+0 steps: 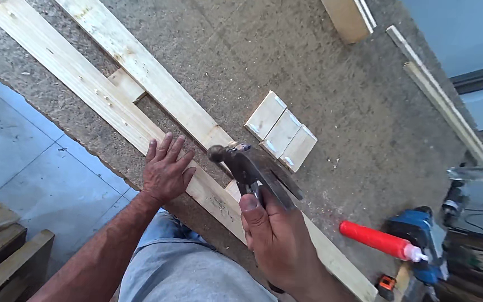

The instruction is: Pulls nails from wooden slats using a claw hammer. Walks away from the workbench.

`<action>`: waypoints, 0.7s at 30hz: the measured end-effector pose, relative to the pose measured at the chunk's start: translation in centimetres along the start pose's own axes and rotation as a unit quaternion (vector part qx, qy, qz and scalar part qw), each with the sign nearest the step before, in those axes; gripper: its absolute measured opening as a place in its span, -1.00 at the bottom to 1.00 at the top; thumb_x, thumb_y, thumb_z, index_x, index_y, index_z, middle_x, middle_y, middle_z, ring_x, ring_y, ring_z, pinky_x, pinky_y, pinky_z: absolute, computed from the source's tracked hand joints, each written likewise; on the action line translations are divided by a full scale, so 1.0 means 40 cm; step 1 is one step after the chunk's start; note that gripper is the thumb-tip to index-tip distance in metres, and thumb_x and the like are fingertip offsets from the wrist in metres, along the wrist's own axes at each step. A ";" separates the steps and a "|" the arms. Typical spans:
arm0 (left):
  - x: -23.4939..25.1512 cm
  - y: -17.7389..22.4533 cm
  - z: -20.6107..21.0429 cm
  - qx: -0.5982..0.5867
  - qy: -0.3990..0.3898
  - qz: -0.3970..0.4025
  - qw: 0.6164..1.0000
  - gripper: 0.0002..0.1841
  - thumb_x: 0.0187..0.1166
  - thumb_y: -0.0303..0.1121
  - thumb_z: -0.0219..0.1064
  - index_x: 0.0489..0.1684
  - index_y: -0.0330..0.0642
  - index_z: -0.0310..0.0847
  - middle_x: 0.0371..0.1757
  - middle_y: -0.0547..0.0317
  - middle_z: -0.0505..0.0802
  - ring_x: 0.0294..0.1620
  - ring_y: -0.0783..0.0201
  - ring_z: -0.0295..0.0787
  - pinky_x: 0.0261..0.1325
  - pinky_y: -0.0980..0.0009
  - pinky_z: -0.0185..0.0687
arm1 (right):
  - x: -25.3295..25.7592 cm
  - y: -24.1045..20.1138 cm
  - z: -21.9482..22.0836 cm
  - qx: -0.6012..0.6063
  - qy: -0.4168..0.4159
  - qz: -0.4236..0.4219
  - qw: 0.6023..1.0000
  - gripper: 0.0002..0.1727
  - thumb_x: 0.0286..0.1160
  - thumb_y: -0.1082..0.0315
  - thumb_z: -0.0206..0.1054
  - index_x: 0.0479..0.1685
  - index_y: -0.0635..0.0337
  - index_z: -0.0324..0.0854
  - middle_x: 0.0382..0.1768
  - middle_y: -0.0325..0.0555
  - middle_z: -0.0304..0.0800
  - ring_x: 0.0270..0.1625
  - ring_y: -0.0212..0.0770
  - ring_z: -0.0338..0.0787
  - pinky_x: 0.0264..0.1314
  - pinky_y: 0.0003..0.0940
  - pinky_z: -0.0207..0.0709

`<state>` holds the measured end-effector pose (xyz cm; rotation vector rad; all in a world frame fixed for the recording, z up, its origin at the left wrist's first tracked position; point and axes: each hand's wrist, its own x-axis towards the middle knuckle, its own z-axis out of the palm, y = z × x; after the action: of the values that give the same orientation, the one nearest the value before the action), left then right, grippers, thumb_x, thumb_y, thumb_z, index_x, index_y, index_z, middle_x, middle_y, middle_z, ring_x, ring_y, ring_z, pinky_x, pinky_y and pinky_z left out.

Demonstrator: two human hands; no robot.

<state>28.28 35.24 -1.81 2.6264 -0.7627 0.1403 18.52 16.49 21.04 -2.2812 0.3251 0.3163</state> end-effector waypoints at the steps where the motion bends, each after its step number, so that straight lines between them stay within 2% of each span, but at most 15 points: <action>1: -0.002 -0.001 0.005 -0.002 0.004 -0.002 1.000 -0.45 0.70 0.23 -0.09 0.45 0.40 0.69 0.79 0.21 0.47 0.89 -0.06 0.10 0.85 -0.31 -0.21 | 0.000 0.015 0.020 -0.012 -0.019 0.020 1.000 -0.34 0.80 -0.28 -0.11 -0.13 0.11 0.66 -0.63 -0.33 0.58 -0.63 -0.38 0.63 -0.62 -0.35 0.61; 2: -0.003 -0.003 0.009 -0.007 0.002 -0.002 1.000 -0.46 0.70 0.22 -0.09 0.45 0.41 0.69 0.78 0.23 0.48 0.89 -0.05 0.09 0.86 -0.30 -0.22 | -0.001 0.038 0.034 -0.045 -0.075 0.074 0.993 -0.34 0.81 -0.24 -0.12 -0.09 0.17 0.68 -0.59 -0.22 0.60 -0.55 -0.27 0.68 -0.49 -0.23 0.64; 3: -0.004 -0.005 0.010 -0.012 0.000 -0.001 1.000 -0.47 0.71 0.21 -0.08 0.45 0.41 0.69 0.78 0.24 0.48 0.90 -0.04 0.08 0.86 -0.28 -0.23 | 0.005 0.056 0.039 -0.092 -0.169 0.161 0.968 -0.34 0.82 -0.21 -0.13 -0.03 0.20 0.66 -0.48 -0.09 0.63 -0.41 -0.13 0.71 -0.30 -0.09 0.64; 4: -0.005 -0.005 0.011 -0.015 0.000 -0.002 1.000 -0.48 0.71 0.20 -0.07 0.45 0.41 0.69 0.77 0.24 0.49 0.90 -0.03 0.08 0.87 -0.27 -0.23 | 0.013 0.076 0.038 -0.124 -0.254 0.240 0.929 -0.33 0.82 -0.22 -0.15 -0.01 0.22 0.62 -0.38 0.00 0.65 -0.31 -0.05 0.73 -0.19 0.00 0.62; 5: -0.005 -0.005 0.011 -0.016 0.001 -0.001 1.000 -0.48 0.71 0.19 -0.07 0.44 0.40 0.70 0.77 0.25 0.49 0.90 -0.03 0.08 0.87 -0.26 -0.23 | 0.019 0.085 0.028 -0.136 -0.297 0.283 0.902 -0.32 0.81 -0.25 -0.15 0.00 0.21 0.59 -0.35 0.02 0.66 -0.31 -0.02 0.75 -0.21 0.03 0.64; 6: 0.000 -0.006 0.011 -0.014 0.005 -0.001 1.000 -0.48 0.72 0.20 -0.07 0.43 0.41 0.71 0.76 0.25 0.51 0.89 -0.03 0.10 0.87 -0.25 -0.20 | 0.028 0.078 0.004 -0.134 -0.307 0.296 0.894 -0.32 0.80 -0.27 -0.15 0.01 0.18 0.59 -0.37 -0.02 0.68 -0.39 -0.05 0.77 -0.31 -0.01 0.69; 8: -0.005 -0.003 0.011 -0.006 0.011 -0.006 1.000 -0.49 0.71 0.21 -0.08 0.40 0.43 0.72 0.73 0.26 0.54 0.87 -0.03 0.14 0.86 -0.23 -0.16 | 0.036 0.026 -0.047 -0.088 -0.249 0.261 0.929 -0.34 0.79 -0.28 -0.13 -0.03 0.13 0.64 -0.47 -0.13 0.65 -0.52 -0.15 0.71 -0.44 -0.12 0.67; 10: 0.001 -0.001 0.012 -0.002 0.013 -0.006 1.000 -0.48 0.71 0.21 -0.08 0.39 0.43 0.72 0.72 0.26 0.55 0.87 -0.02 0.15 0.86 -0.22 -0.17 | 0.029 -0.029 -0.079 0.006 -0.103 0.168 0.980 -0.34 0.72 -0.37 -0.09 -0.24 0.00 0.64 -0.61 -0.25 0.61 -0.66 -0.26 0.65 -0.62 -0.27 0.63; 12: 0.004 0.000 0.008 -0.002 0.008 -0.007 1.000 -0.49 0.71 0.21 -0.08 0.38 0.44 0.73 0.73 0.27 0.55 0.87 -0.02 0.14 0.87 -0.22 -0.18 | 0.023 -0.051 -0.063 0.106 0.020 0.050 0.993 -0.33 0.68 -0.44 -0.07 -0.27 -0.05 0.60 -0.66 -0.29 0.58 -0.73 -0.29 0.62 -0.75 -0.31 0.62; 13: 0.004 0.000 0.007 -0.004 0.002 -0.006 1.000 -0.49 0.71 0.20 -0.08 0.39 0.43 0.72 0.74 0.28 0.54 0.88 -0.01 0.12 0.87 -0.22 -0.20 | 0.016 -0.029 -0.035 0.134 0.039 0.010 0.990 -0.31 0.68 -0.44 -0.09 -0.23 0.01 0.57 -0.65 -0.30 0.56 -0.72 -0.31 0.60 -0.75 -0.30 0.61; 14: 0.003 0.000 0.005 -0.007 -0.006 -0.006 1.000 -0.49 0.71 0.20 -0.07 0.40 0.43 0.72 0.75 0.28 0.52 0.89 -0.01 0.10 0.88 -0.22 -0.22 | -0.002 0.022 0.002 0.122 0.022 -0.002 0.992 -0.28 0.71 -0.41 -0.11 -0.20 0.10 0.57 -0.62 -0.27 0.56 -0.68 -0.30 0.61 -0.68 -0.29 0.62; 15: 0.000 -0.001 0.002 -0.010 -0.013 -0.006 1.000 -0.49 0.71 0.19 -0.07 0.42 0.42 0.71 0.76 0.28 0.51 0.90 -0.01 0.07 0.88 -0.22 -0.23 | -0.030 0.088 0.039 0.059 -0.031 0.019 0.998 -0.25 0.77 -0.35 -0.14 -0.13 0.21 0.62 -0.57 -0.18 0.61 -0.60 -0.23 0.66 -0.56 -0.21 0.66; 17: -0.005 0.000 -0.009 -0.013 -0.022 -0.005 1.000 -0.48 0.71 0.18 -0.06 0.44 0.39 0.70 0.77 0.25 0.49 0.90 -0.02 0.06 0.88 -0.22 -0.22 | -0.082 0.183 0.084 -0.110 -0.203 0.133 0.964 -0.27 0.76 -0.28 -0.12 0.01 0.23 0.69 -0.38 0.05 0.77 -0.28 0.03 0.84 -0.19 0.09 0.71; 19: 0.006 0.004 -0.014 -0.009 -0.011 0.002 1.000 -0.47 0.71 0.18 -0.09 0.40 0.35 0.73 0.74 0.24 0.53 0.89 -0.04 0.10 0.86 -0.23 -0.17 | -0.097 0.209 0.075 -0.162 -0.268 0.177 0.933 -0.18 0.68 -0.41 -0.10 -0.01 0.23 0.67 -0.31 0.16 0.79 -0.17 0.16 0.87 -0.15 0.21 0.69; 21: 0.002 0.010 -0.025 -0.008 -0.017 -0.002 1.000 -0.46 0.72 0.18 -0.10 0.36 0.31 0.76 0.72 0.22 0.56 0.88 -0.06 0.12 0.85 -0.24 -0.15 | -0.096 0.175 0.031 -0.147 -0.231 0.172 0.946 -0.17 0.64 -0.47 -0.15 -0.03 0.16 0.64 -0.36 0.08 0.75 -0.22 0.11 0.85 -0.23 0.17 0.68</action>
<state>28.15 35.31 -0.76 2.6220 -0.7677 0.0878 12.47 13.38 16.72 -2.3385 0.4510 1.1245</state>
